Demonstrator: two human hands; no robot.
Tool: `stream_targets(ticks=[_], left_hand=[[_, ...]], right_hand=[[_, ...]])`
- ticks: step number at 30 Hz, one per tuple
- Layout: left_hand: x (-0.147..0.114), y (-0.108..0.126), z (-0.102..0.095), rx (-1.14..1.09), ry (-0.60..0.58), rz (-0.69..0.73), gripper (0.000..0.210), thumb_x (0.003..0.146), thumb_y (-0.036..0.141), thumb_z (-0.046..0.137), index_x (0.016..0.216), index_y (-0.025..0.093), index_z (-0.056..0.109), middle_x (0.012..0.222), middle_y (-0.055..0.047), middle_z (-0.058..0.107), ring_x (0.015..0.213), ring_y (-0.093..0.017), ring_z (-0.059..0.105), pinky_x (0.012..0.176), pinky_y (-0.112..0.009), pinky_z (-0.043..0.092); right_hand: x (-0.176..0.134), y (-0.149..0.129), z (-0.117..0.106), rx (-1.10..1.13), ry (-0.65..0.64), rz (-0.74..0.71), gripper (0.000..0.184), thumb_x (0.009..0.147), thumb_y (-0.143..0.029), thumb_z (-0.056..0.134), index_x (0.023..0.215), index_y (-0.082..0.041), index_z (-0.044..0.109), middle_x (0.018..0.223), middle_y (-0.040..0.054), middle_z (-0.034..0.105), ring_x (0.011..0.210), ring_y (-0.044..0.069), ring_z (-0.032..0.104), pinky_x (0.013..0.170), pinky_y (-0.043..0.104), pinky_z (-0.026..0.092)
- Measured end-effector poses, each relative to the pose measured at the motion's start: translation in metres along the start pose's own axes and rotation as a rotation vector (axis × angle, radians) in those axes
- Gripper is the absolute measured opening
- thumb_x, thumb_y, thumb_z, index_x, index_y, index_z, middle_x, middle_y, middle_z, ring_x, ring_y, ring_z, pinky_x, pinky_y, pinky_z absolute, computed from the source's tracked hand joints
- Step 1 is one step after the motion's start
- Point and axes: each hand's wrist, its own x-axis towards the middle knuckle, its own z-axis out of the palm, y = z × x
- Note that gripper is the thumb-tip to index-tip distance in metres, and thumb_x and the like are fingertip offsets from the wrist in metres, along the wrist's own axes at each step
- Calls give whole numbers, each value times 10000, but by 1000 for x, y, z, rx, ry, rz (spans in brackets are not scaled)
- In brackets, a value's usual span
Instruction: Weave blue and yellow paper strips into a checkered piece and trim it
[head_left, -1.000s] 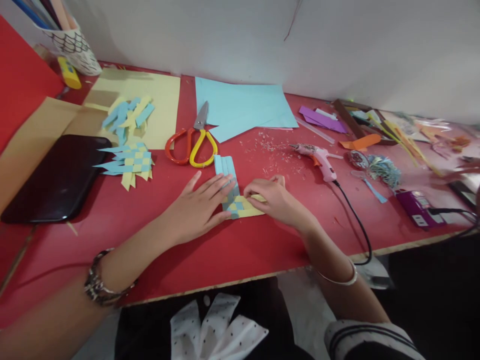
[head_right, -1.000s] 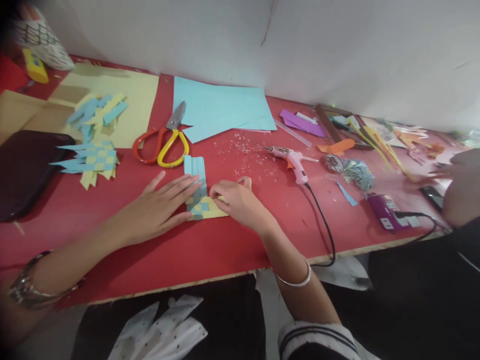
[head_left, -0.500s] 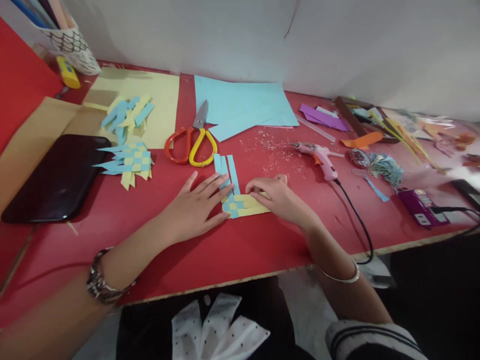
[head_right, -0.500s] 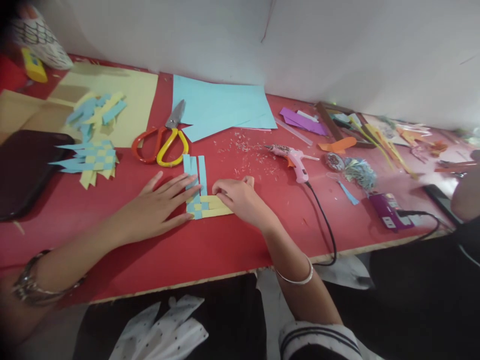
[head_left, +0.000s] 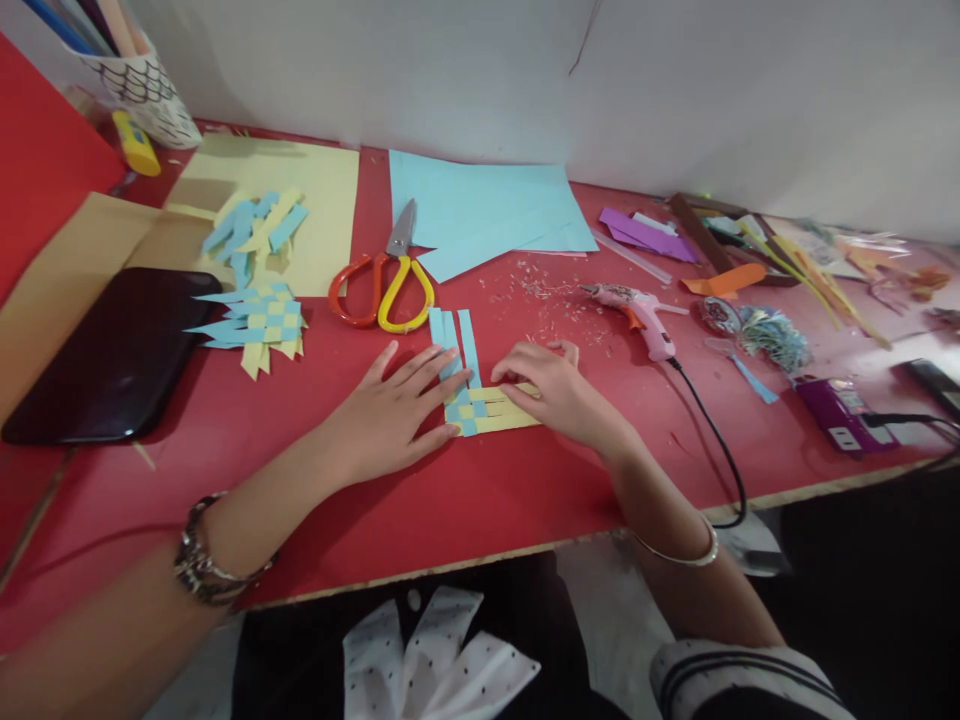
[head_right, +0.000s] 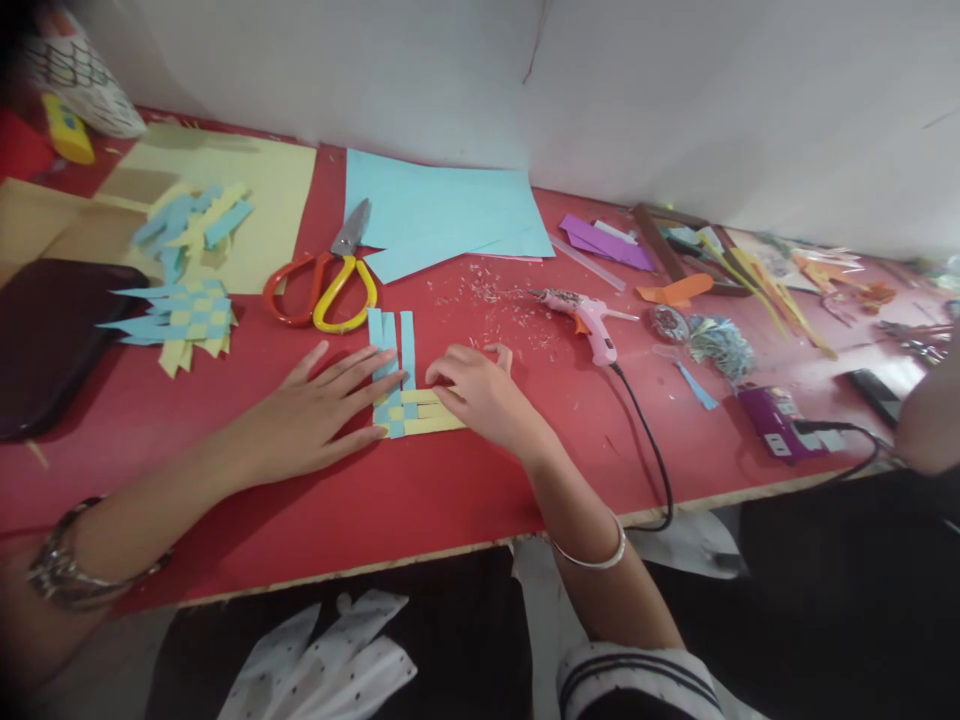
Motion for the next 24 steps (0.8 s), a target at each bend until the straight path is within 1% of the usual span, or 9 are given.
stream_targets(ticks=[4, 7, 13, 18, 22, 24], left_hand=[[1, 0, -1, 5, -11, 1, 533, 910, 449, 269, 1394, 227, 239, 1473, -59, 222, 1352, -218, 181, 1082, -472, 83], [1, 0, -1, 7, -20, 2, 534, 910, 445, 276, 1395, 225, 234, 1478, -60, 204, 1354, -220, 172, 1082, -470, 85], [1, -1, 0, -12, 8, 12, 532, 909, 450, 268, 1392, 227, 244, 1475, -57, 218, 1348, -223, 193, 1084, -466, 84], [1, -1, -1, 1, -16, 28, 506, 912, 436, 282, 1380, 243, 275, 1477, -70, 208, 1351, -238, 178, 1074, -496, 92], [0, -2, -2, 4, -16, 37, 498, 914, 439, 277, 1370, 241, 298, 1475, -81, 215, 1350, -248, 181, 1067, -505, 114], [0, -2, -1, 1, -1, 43, 491, 914, 434, 278, 1365, 242, 306, 1470, -85, 232, 1346, -251, 192, 1063, -506, 128]], right_hand=[[0, -1, 0, -11, -20, -46, 170, 866, -219, 418, 876, -223, 587, 933, 15, 579, 883, 153, 525, 871, 369, 189], [1, -2, 0, -3, -30, -54, 174, 871, -214, 424, 892, -225, 596, 937, 13, 576, 898, 150, 525, 875, 368, 187], [1, -2, 2, -6, -31, -88, 169, 868, -205, 437, 929, -219, 593, 940, 18, 564, 906, 146, 519, 865, 358, 200], [-1, -2, 0, -6, -4, -91, 133, 855, -214, 448, 876, -215, 579, 909, 6, 566, 864, 137, 529, 876, 364, 199], [-2, 3, -4, 22, 72, -97, 89, 833, -219, 486, 884, -205, 559, 931, 6, 577, 911, 143, 532, 882, 355, 208], [-2, 6, -5, 31, 60, -127, 88, 838, -224, 481, 851, -202, 566, 896, 2, 585, 881, 138, 541, 874, 345, 223]])
